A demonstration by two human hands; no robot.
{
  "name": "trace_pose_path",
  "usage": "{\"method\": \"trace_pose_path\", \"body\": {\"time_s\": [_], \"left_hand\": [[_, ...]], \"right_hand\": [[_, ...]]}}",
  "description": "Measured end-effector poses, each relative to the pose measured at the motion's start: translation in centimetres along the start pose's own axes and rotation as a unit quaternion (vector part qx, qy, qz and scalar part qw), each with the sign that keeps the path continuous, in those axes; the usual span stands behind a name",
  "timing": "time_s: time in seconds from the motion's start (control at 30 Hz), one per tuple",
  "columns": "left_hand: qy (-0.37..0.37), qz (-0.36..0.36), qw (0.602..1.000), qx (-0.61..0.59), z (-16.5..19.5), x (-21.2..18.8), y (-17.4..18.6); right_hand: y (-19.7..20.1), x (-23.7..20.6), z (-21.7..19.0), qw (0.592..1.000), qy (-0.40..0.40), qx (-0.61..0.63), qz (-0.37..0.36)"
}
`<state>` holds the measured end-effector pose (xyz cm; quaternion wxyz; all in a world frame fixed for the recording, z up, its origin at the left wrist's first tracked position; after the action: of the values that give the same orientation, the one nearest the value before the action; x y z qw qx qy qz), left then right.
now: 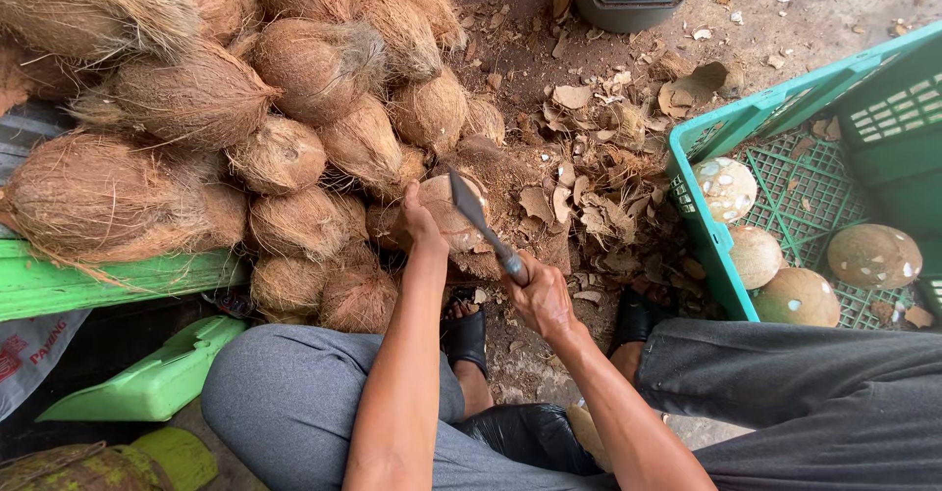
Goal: The person sits on the ground and uses a machete to chop and trim the husk off coconuts, rotating each coconut to cut around it. Trimmed coconuts are placed into a green plastic crate, and one coconut is set on a blue scoop beside a dehusking machine.
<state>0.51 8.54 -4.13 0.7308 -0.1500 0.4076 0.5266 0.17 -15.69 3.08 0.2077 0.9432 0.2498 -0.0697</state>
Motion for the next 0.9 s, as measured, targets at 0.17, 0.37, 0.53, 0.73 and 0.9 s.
{"method": "trace_pose_path", "body": {"time_s": [0.17,0.37,0.53,0.73,0.9], "left_hand": [[0.036,-0.068,0.996,-0.039,-1.1,0.3,-0.8],[-0.034,-0.044,0.998,-0.006,-1.0,1.8,-0.2],[-0.142,-0.008,0.984,0.106,1.3,-0.5,0.2],[-0.428,-0.004,0.866,0.260,5.5,-5.5,-0.5],[-0.630,-0.048,0.677,0.377,5.4,-7.9,-1.3]], "right_hand": [[-0.7,0.8,2.8,0.992,-0.109,-0.034,-0.059],[1.8,0.4,0.5,0.979,-0.159,0.035,-0.124],[4.1,-0.5,-1.6,0.921,-0.234,0.288,-0.116],[3.9,0.4,0.1,0.913,-0.223,0.339,-0.049],[2.8,0.4,2.4,0.916,-0.248,0.314,-0.035]]}}
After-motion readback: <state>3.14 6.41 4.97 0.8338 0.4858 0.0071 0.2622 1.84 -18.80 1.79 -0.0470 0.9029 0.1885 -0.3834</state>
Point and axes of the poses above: each hand's wrist, its own x-axis towards the middle knuckle, its own y-axis out of the back of the hand, z = x × y, the point moved 6 cm from there along x, towards the middle knuckle, and after that the axes turned 5 degrees about x, right-handed, at the moved point
